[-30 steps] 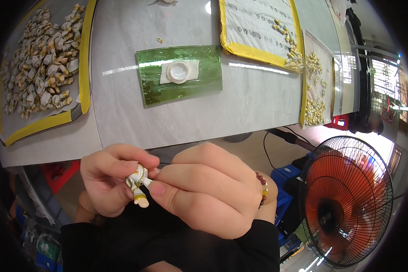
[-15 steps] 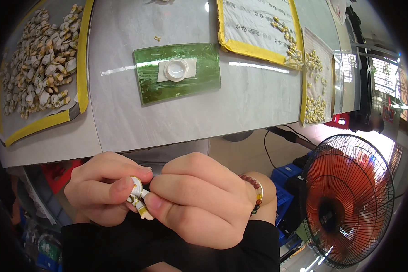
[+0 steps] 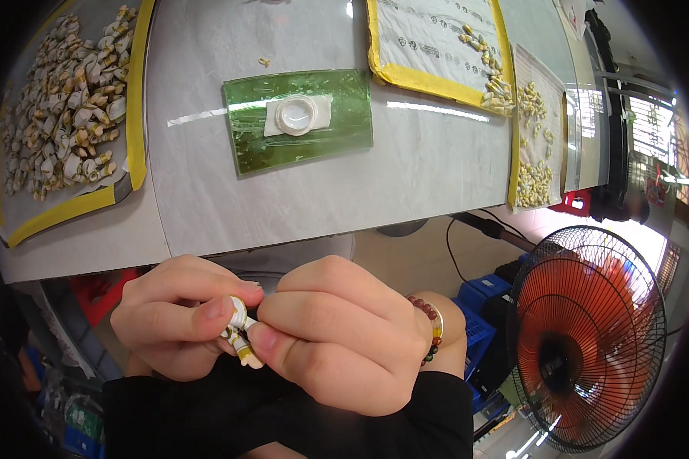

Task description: The person assembles small plastic toy figures by hand, dipping plastic toy parts into a pool of adhesive, then joining them together.

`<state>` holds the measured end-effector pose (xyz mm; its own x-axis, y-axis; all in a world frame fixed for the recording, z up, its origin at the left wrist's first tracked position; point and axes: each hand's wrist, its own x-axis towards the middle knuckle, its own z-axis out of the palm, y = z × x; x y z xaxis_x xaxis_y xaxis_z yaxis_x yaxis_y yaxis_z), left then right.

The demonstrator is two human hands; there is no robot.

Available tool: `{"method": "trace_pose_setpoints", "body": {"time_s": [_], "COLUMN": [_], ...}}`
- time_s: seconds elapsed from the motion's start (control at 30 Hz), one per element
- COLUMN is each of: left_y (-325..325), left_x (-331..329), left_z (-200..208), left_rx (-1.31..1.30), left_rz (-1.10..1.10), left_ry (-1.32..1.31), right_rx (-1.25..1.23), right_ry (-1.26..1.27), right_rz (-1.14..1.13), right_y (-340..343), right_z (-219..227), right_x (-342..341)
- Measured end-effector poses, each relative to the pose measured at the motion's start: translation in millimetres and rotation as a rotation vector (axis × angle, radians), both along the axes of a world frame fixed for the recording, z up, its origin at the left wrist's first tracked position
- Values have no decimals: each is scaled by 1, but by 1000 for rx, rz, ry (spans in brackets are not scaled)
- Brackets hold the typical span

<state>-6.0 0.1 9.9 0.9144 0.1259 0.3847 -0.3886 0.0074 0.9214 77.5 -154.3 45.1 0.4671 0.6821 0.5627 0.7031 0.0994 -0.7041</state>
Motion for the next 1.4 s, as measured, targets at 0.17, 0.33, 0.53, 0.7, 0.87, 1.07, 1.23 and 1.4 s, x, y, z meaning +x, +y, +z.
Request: {"method": "trace_pose_setpoints", "body": {"time_s": [0.17, 0.33, 0.53, 0.7, 0.87, 1.07, 1.23, 1.4], "left_y": [-3, -3, -11, -14, -7, -7, -11, -9], "left_x": [2, 7, 5, 8, 11, 10, 8, 7], "left_z": [-4, -2, -12, -11, -13, -8, -4, -2], "left_rx": [-144, -387, -499, -502, -351, -276, -315, -223], "left_rz": [-52, -227, -229, -188, -268, -231, -160, -190], "left_ry": [-13, 193, 48, -7, -100, -101, -85, -76], "right_rx": [-44, -48, 19, 84, 234, 311, 261, 272], "right_ry": [110, 172, 127, 101, 74, 81, 91, 93], "right_rz": [3, -58, -119, -143, -195, -220, -176, -179], "right_y": [-8, -13, -6, -5, 3, 4, 1, 1], "right_z": [3, 6, -10, -17, -27, -28, -26, -26], "right_x": [-3, 2, 3, -3, -11, -15, -15, -17]}}
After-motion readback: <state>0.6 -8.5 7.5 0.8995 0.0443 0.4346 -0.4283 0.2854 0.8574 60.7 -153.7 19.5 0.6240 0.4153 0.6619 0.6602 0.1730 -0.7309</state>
